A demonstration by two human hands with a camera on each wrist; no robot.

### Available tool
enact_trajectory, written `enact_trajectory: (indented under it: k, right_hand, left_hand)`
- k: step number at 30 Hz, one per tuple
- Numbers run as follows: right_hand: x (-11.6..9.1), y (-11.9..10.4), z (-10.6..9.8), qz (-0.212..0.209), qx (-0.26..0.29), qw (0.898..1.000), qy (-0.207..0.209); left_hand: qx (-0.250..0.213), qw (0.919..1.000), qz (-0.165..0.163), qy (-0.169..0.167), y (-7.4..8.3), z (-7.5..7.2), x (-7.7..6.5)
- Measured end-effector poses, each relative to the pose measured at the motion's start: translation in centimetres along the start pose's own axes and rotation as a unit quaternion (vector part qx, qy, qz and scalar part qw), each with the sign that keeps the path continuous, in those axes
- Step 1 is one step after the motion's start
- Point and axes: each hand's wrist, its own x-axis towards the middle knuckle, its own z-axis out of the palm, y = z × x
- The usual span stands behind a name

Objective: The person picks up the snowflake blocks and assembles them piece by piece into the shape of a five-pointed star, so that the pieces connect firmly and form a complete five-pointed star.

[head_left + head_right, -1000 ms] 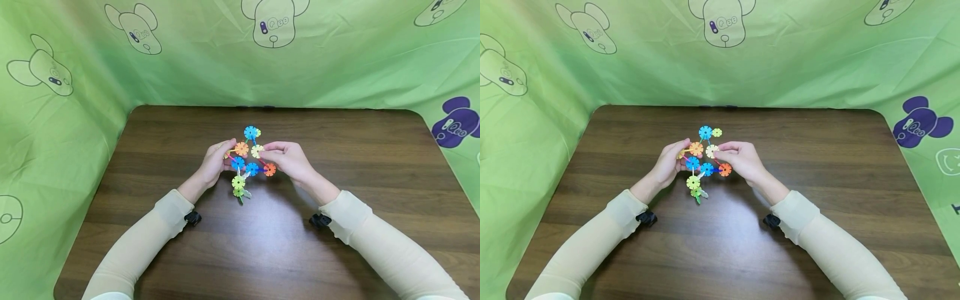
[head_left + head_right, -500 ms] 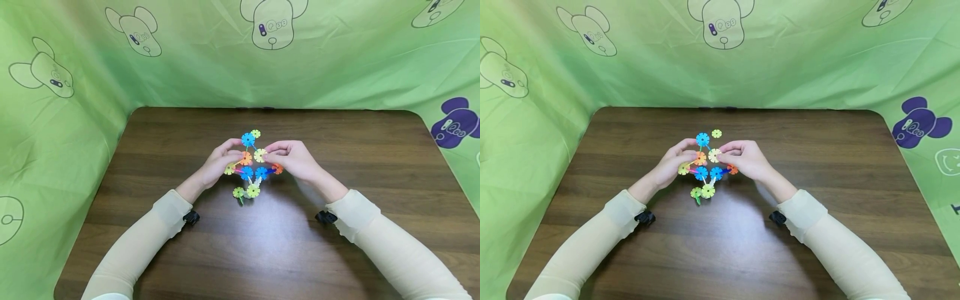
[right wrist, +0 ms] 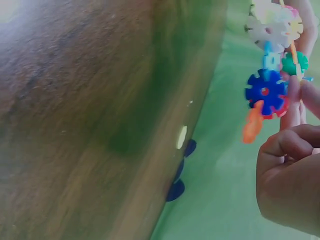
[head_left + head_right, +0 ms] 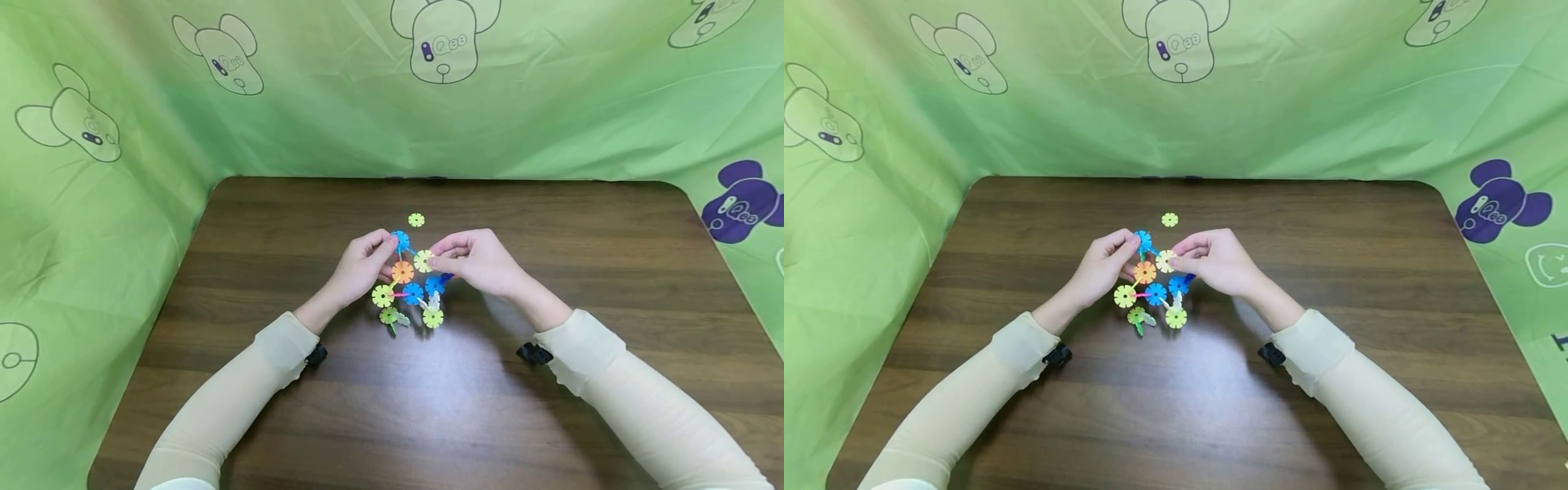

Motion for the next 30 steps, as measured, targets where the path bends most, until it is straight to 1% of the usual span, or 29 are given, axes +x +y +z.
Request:
enact_trajectory:
  k: [3,6,9,12,16,19,21,23,26,28,30]
  right_hand:
    - [0.0,-0.3,0.2,0.001,-0.011,1.0,0.01]
    - [0.0,-0.5,0.4,0.001,-0.019,1.0,0.019]
    - [0.1,-0.6,0.5,0.003,-0.017,0.999,0.028]
    - [0.1,-0.7,0.5,0.01,-0.015,0.999,0.03]
    - [0.2,-0.9,0.6,0.021,-0.022,0.999,0.018]
    - [0.4,-1.2,0.9,0.02,-0.021,1.0,0.009]
    - [0.6,-1.4,1.1,0.014,-0.017,1.0,0.006]
    - [0.6,-1.6,1.2,0.002,-0.014,1.0,0.006]
    - [0.8,-1.6,1.2,-0.013,-0.009,1.0,0.018]
    - [0.9,-1.3,1.1,-0.019,-0.011,0.999,0.034]
    - [1.1,-0.9,1.0,-0.02,-0.016,0.999,0.047]
  left_hand:
    - [0.02,0.9994,0.023,0.015,0.1,0.1,-0.1]
    - [0.026,0.9987,0.033,0.029,0.2,0.3,-0.1]
    - [0.011,0.999,0.027,0.035,0.1,0.4,0.0]
    - [0.003,0.9993,0.022,0.032,0.0,0.5,0.0]
    - [0.024,0.9991,0.022,0.026,-0.3,0.5,0.0]
    - [0.024,0.9991,0.005,0.034,-0.5,0.4,0.0]
    - [0.002,0.9991,-0.01,0.041,-0.8,0.2,-0.1]
    - [-0.03,0.9981,-0.026,0.048,-1.0,-0.3,-0.2]
    - [-0.067,0.9952,-0.035,0.062,-1.3,-1.6,-0.5]
    - [-0.074,0.9936,-0.039,0.076,-1.4,-2.7,-0.8]
    - [-0.067,0.9927,-0.044,0.091,-1.5,-4.0,-1.1]
